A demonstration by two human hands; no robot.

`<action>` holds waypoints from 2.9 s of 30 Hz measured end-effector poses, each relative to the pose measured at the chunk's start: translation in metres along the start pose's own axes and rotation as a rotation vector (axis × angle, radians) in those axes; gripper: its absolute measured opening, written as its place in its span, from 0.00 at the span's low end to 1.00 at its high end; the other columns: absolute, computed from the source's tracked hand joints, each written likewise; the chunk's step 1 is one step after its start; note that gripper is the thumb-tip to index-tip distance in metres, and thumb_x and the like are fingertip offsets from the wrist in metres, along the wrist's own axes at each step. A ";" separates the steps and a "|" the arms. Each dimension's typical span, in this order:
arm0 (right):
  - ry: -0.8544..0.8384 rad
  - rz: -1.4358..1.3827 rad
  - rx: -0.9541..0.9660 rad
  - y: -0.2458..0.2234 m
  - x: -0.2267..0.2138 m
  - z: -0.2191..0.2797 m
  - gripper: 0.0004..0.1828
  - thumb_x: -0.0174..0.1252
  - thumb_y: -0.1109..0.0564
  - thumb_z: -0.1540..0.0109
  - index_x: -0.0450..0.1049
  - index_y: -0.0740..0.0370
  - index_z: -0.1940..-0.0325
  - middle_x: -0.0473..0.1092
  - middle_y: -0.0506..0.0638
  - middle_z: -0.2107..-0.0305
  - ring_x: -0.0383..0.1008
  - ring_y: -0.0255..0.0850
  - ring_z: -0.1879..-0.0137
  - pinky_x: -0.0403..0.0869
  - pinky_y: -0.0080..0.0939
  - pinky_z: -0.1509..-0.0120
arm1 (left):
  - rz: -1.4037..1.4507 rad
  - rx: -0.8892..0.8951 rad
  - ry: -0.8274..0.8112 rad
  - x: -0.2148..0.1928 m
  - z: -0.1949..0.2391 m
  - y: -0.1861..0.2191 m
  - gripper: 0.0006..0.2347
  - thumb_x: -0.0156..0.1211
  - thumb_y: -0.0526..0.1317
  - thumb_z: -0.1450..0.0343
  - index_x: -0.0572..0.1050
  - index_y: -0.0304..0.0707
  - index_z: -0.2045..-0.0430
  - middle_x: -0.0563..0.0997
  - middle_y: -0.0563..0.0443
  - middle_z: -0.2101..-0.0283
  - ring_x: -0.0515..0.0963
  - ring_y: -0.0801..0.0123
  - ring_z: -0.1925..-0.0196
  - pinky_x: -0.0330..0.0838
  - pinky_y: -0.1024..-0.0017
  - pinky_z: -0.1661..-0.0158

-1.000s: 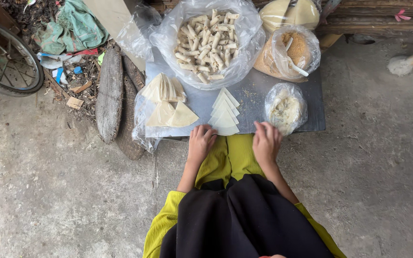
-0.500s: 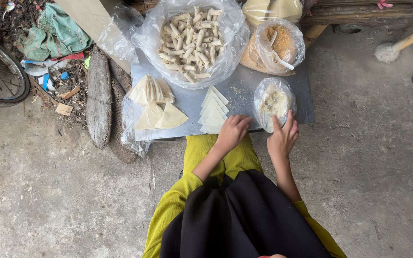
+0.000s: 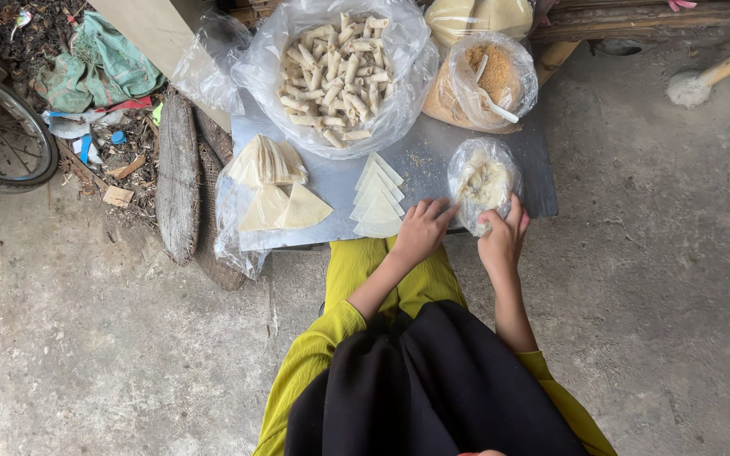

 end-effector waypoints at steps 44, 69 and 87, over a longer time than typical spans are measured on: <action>-0.186 0.598 -0.884 -0.157 0.096 -0.007 0.51 0.60 0.64 0.42 0.50 0.27 0.21 0.45 0.58 0.24 0.55 0.60 0.26 0.56 0.68 0.27 | -0.257 -0.502 0.013 -0.038 0.094 -0.101 0.34 0.48 0.57 0.25 0.56 0.30 0.29 0.55 0.41 0.23 0.52 0.51 0.21 0.40 0.47 0.27; -0.391 0.267 -0.770 -0.163 0.096 -0.050 0.57 0.54 0.76 0.46 0.49 0.28 0.22 0.41 0.55 0.20 0.49 0.59 0.21 0.54 0.57 0.22 | -0.172 -0.527 0.026 -0.049 0.092 -0.103 0.33 0.49 0.57 0.26 0.57 0.35 0.29 0.57 0.44 0.24 0.55 0.50 0.23 0.45 0.47 0.29; -0.380 0.600 -0.838 -0.167 0.110 -0.032 0.54 0.53 0.68 0.42 0.45 0.25 0.20 0.41 0.57 0.22 0.50 0.59 0.22 0.54 0.67 0.25 | -0.336 -0.469 0.028 -0.052 0.080 -0.109 0.31 0.47 0.57 0.25 0.58 0.40 0.28 0.59 0.49 0.24 0.56 0.54 0.23 0.47 0.47 0.29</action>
Point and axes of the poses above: each hand's wrist, its own z-axis away from the middle knuckle, its own x-axis out of the palm, y = z × x, the point moved 7 cm from there along -z, towards the middle knuckle
